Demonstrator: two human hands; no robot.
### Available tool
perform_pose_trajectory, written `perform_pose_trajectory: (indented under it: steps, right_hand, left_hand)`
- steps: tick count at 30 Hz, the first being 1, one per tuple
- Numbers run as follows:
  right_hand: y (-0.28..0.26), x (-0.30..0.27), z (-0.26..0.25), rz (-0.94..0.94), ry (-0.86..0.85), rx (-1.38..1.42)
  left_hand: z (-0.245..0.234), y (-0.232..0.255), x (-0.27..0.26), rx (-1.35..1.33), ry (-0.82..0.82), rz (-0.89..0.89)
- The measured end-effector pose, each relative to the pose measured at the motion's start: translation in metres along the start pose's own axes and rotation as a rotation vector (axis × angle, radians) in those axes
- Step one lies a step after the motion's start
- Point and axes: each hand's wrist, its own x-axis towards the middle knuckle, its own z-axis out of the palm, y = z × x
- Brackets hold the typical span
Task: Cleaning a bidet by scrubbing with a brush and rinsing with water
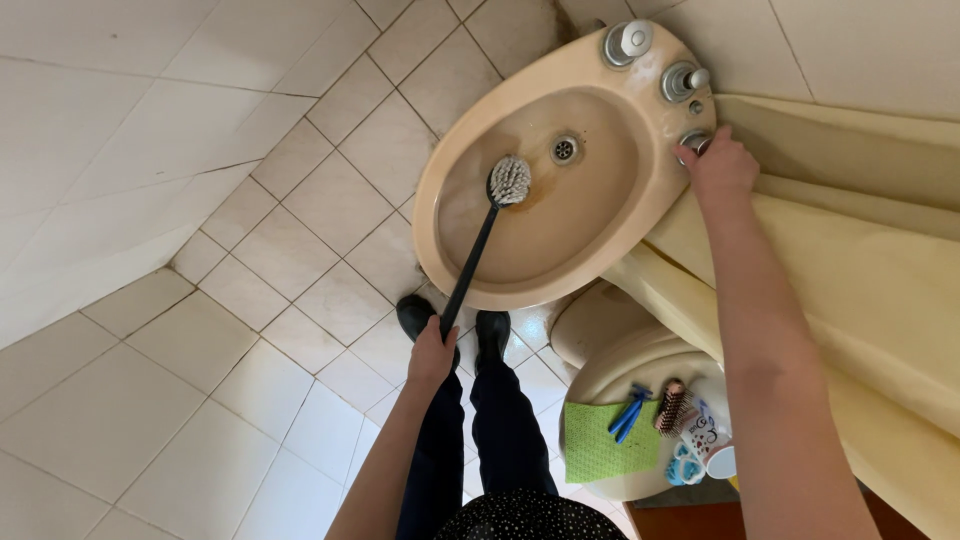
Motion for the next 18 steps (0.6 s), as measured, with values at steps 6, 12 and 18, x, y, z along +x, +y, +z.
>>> perform_pose_trajectory:
  steps: [6, 12, 18]
  right_hand:
    - [0.013, 0.009, 0.010, -0.086, -0.002, -0.104]
    - [0.006, 0.010, 0.011, -0.078, 0.025, -0.151]
    - [0.013, 0.017, 0.023, -0.129, 0.043, -0.257]
  left_hand:
    - [-0.049, 0.057, -0.038, -0.168, -0.033, 0.029]
    - [-0.064, 0.080, -0.046, -0.240, -0.050, 0.075]
    - [-0.078, 0.096, -0.049, -0.261, -0.081, 0.106]
